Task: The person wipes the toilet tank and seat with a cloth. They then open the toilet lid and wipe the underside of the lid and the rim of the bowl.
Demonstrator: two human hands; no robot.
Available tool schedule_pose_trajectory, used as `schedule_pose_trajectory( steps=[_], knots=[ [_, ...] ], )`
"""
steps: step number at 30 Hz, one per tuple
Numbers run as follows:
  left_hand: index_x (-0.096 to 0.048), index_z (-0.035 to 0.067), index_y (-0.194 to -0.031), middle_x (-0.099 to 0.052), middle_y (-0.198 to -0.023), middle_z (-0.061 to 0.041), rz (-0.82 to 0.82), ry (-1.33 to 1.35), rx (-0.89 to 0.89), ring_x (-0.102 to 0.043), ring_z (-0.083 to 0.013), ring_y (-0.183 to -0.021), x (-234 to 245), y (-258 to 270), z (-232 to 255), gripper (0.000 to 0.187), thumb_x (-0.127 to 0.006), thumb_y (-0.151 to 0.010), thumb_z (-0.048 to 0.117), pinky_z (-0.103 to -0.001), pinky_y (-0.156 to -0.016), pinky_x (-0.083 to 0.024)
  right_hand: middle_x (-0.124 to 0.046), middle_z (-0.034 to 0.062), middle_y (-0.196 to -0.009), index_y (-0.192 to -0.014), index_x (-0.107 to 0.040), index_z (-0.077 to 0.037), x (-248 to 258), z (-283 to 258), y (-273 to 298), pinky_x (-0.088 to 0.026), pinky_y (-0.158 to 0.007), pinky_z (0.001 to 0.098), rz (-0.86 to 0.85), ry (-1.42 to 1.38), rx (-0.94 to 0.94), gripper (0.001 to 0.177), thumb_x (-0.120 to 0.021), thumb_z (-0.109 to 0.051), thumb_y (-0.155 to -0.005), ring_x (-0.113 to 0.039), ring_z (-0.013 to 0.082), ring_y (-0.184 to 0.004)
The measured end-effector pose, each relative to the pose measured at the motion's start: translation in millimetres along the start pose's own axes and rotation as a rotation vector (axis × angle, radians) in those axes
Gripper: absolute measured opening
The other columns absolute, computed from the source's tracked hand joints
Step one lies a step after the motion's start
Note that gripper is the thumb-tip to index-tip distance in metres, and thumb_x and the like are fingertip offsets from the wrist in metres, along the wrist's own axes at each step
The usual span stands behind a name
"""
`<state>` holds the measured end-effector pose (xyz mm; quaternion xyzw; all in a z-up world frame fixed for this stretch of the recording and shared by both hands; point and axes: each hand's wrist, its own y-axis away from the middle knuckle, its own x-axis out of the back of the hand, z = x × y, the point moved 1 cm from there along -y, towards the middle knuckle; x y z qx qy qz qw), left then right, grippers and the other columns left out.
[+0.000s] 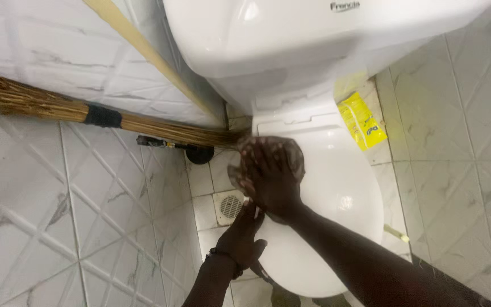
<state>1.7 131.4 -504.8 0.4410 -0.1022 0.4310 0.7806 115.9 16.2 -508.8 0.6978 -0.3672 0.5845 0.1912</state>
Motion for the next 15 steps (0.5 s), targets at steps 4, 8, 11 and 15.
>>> schedule_pose_trajectory(
  steps=[4,8,11,15],
  knots=[
    [-0.058,0.009,-0.132,-0.071,-0.125,-0.012,-0.053,-0.026,0.335,-0.07,-0.0252,-0.106,26.2,11.2,18.4,0.035,-0.05,-0.098,0.017,-0.04,-0.094,-0.057,-0.03,0.0197,-0.165,-0.155,-0.04,-0.002,2.5,-13.0,11.1,-0.008,-0.128,0.0573,-0.048,-0.158,0.028,0.069,-0.053,-0.043,-0.101,-0.019,0.0345,-0.157],
    [-0.073,0.008,-0.104,-0.074,-0.112,-0.008,0.282,0.014,0.372,-0.073,-0.021,-0.091,33.7,22.7,39.2,0.022,-0.052,-0.098,0.013,-0.035,-0.083,-0.061,-0.029,0.0196,-0.166,-0.156,-0.041,-0.007,-2.7,-24.8,36.9,-0.006,-0.126,0.056,-0.057,-0.227,0.005,0.071,-0.054,-0.035,-0.092,-0.016,0.036,-0.157],
    [-0.065,0.003,-0.126,-0.065,-0.131,-0.015,0.622,0.015,0.2,-0.07,-0.0321,-0.097,24.2,30.4,50.2,0.048,-0.058,-0.078,0.001,-0.041,-0.083,-0.059,-0.03,0.0176,-0.167,-0.158,-0.04,-0.007,-8.2,-32.0,62.8,-0.005,-0.128,0.0565,-0.118,-0.303,0.013,0.073,-0.055,-0.036,-0.093,-0.017,0.0342,-0.158],
    [-0.057,-0.003,-0.129,-0.046,-0.15,-0.026,0.757,-0.024,0.166,-0.058,-0.0394,-0.124,5.7,26.3,52.9,0.057,-0.061,-0.073,0.002,-0.043,-0.095,-0.054,-0.029,0.0205,-0.165,-0.153,-0.04,-0.006,-16.1,-38.4,93.4,-0.003,-0.119,0.0656,-0.18,-0.319,-0.017,0.081,-0.061,-0.051,-0.088,-0.017,0.0407,-0.154]
  ],
)
